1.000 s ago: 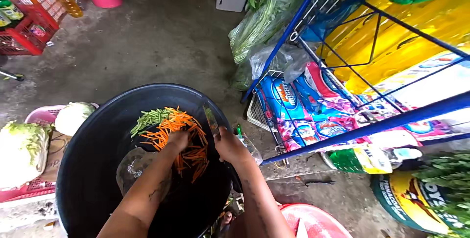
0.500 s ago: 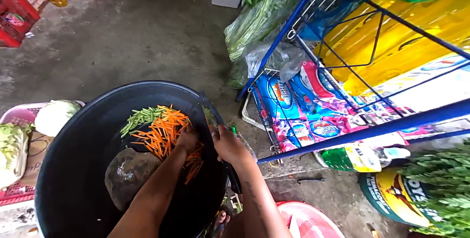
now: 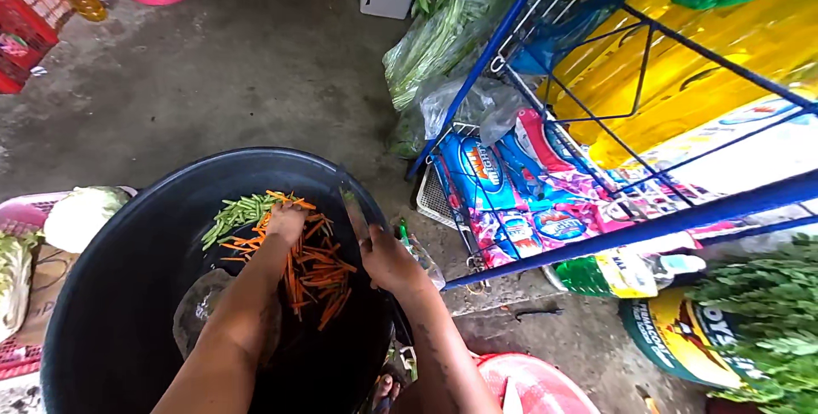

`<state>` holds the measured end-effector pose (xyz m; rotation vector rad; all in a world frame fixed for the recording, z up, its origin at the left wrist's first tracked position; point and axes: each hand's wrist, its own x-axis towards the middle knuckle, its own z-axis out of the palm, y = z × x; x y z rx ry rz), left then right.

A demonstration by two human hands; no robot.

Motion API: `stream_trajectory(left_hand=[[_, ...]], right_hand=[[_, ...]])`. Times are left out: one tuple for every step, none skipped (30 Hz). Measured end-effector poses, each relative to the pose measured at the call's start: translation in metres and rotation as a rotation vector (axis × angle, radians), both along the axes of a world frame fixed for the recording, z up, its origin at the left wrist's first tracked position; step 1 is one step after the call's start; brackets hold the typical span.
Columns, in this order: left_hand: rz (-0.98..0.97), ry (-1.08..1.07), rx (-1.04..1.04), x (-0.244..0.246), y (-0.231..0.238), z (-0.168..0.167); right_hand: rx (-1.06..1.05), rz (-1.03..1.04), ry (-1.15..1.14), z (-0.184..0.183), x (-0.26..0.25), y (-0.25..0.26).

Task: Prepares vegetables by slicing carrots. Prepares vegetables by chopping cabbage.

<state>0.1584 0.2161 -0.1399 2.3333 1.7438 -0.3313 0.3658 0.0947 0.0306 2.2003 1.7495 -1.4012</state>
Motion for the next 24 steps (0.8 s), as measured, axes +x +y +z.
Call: stream_trajectory(left_hand=[[0.023,-0.028,-0.002,0.0,-0.001,0.0],[0.063,-0.081,-0.003,-0.002,-0.004,-0.001],[0.115,-0.162,-0.009,-0.004,-0.007,0.0],[0.17,-0.272,-0.009,-0.007,-0.011,0.0],[0.234,-0.413,-0.01,-0.01,-0.017,0.002],[0.315,-0.558,-0.041,-0.014,-0.023,0.007],[0.407,-0.694,-0.099,-0.019,-0.031,0.014],[0.502,-0.822,-0.151,-0.025,-0.039,0.02],[0.589,-0.931,-0.183,-0.03,-0.049,0.025],[0.67,-1.027,-0.191,-0.037,-0.059,0.03],[0.747,-1.117,-0.183,-0.043,-0.07,0.034],[0.821,-1.188,-0.18,-0.051,-0.083,0.04],[0.892,-1.232,-0.172,-0.059,-0.098,0.045],[0.951,-1.241,-0.164,-0.068,-0.113,0.048],[0.994,-1.202,-0.153,-0.076,-0.128,0.049],[1.027,-1.139,-0.139,-0.084,-0.143,0.047],[1.061,-1.073,-0.129,-0.091,-0.157,0.042],[1.097,-1.014,-0.13,-0.096,-0.168,0.034],[1.133,-0.972,-0.143,-0.098,-0.176,0.026],[1.163,-0.946,-0.156,-0.1,-0.18,0.019],[1.182,-0.93,-0.166,-0.1,-0.181,0.015],[1.189,-0.907,-0.173,-0.099,-0.179,0.011],[1.187,-0.874,-0.177,-0.099,-0.178,0.01],[1.174,-0.837,-0.184,-0.099,-0.177,0.009]], right_hand=[[-0.003,0.003,-0.007,0.0,0.0,0.001],[-0.004,0.006,-0.014,0.001,-0.001,0.001],[-0.002,0.01,-0.017,0.001,-0.002,0.002],[0.001,0.013,-0.017,0.001,-0.004,0.003],[0.006,0.016,-0.016,0.001,-0.006,0.003],[0.009,0.019,-0.014,0.001,-0.008,0.002],[0.015,0.024,-0.012,-0.001,-0.01,0.002],[0.016,0.034,-0.011,-0.002,-0.013,0.001],[0.018,0.048,-0.011,-0.004,-0.016,-0.001],[0.02,0.063,-0.013,-0.005,-0.019,-0.002],[0.021,0.078,-0.016,-0.007,-0.024,-0.003],[0.02,0.099,-0.021,-0.009,-0.029,-0.005],[0.017,0.127,-0.029,-0.01,-0.035,-0.008],[0.007,0.167,-0.044,-0.011,-0.043,-0.011],[-0.001,0.217,-0.057,-0.012,-0.051,-0.015],[-0.005,0.269,-0.065,-0.016,-0.059,-0.021],[-0.01,0.322,-0.068,-0.02,-0.067,-0.027],[-0.014,0.375,-0.069,-0.024,-0.076,-0.035],[-0.018,0.435,-0.079,-0.028,-0.085,-0.042],[-0.025,0.493,-0.092,-0.031,-0.093,-0.05],[-0.032,0.539,-0.103,-0.035,-0.101,-0.058],[-0.038,0.567,-0.111,-0.039,-0.108,-0.065],[-0.044,0.58,-0.121,-0.044,-0.114,-0.071],[-0.042,0.584,-0.127,-0.049,-0.119,-0.077]])
